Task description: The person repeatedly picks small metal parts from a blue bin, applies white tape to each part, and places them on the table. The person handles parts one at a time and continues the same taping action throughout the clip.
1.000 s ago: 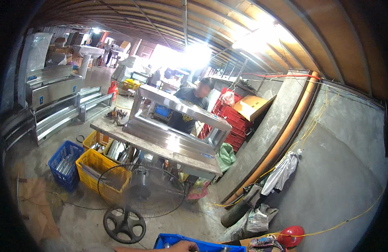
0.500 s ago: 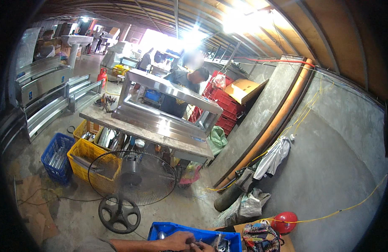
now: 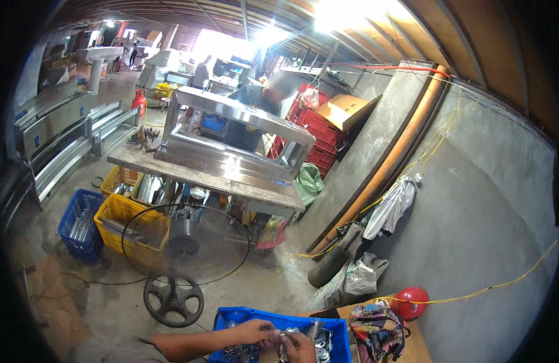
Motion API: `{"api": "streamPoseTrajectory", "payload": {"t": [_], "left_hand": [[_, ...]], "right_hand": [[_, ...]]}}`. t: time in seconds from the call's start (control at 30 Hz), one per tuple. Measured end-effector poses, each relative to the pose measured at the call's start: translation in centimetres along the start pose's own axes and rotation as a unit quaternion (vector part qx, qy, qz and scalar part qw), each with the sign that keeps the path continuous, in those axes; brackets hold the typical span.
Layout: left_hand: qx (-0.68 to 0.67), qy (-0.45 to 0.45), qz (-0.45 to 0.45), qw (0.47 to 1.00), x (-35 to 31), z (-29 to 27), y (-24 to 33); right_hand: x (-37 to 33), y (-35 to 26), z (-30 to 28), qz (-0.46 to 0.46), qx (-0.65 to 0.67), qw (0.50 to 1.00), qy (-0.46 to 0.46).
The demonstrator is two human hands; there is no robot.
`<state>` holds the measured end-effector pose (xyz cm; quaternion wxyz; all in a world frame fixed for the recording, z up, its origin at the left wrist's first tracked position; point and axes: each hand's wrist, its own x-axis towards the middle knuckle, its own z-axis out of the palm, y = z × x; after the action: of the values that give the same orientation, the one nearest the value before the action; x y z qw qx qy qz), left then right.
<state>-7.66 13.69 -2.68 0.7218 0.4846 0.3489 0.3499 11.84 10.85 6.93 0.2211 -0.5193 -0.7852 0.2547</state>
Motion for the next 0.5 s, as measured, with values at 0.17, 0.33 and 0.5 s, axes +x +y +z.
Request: {"api": "streamPoseTrajectory", "payload": {"t": [0.17, 0.33, 0.5], "left_hand": [[-0.051, -0.053, -0.013, 0.997, 0.0, -0.3, 0.2], [-0.047, -0.073, 0.03, 0.996, -0.9, -0.5, 1.5], [-0.043, -0.043, 0.068, 0.996, -1.4, -0.2, 2.0]], "right_hand": [[-0.3, -2.3, -0.7, -0.028, 0.043, 0.998, -0.039], [-1.0, -1.3, -0.4, -0.042, 0.07, 0.996, -0.031], [-0.3, 1.8, 1.6, -0.105, 0.035, 0.994, 0.0]]}}
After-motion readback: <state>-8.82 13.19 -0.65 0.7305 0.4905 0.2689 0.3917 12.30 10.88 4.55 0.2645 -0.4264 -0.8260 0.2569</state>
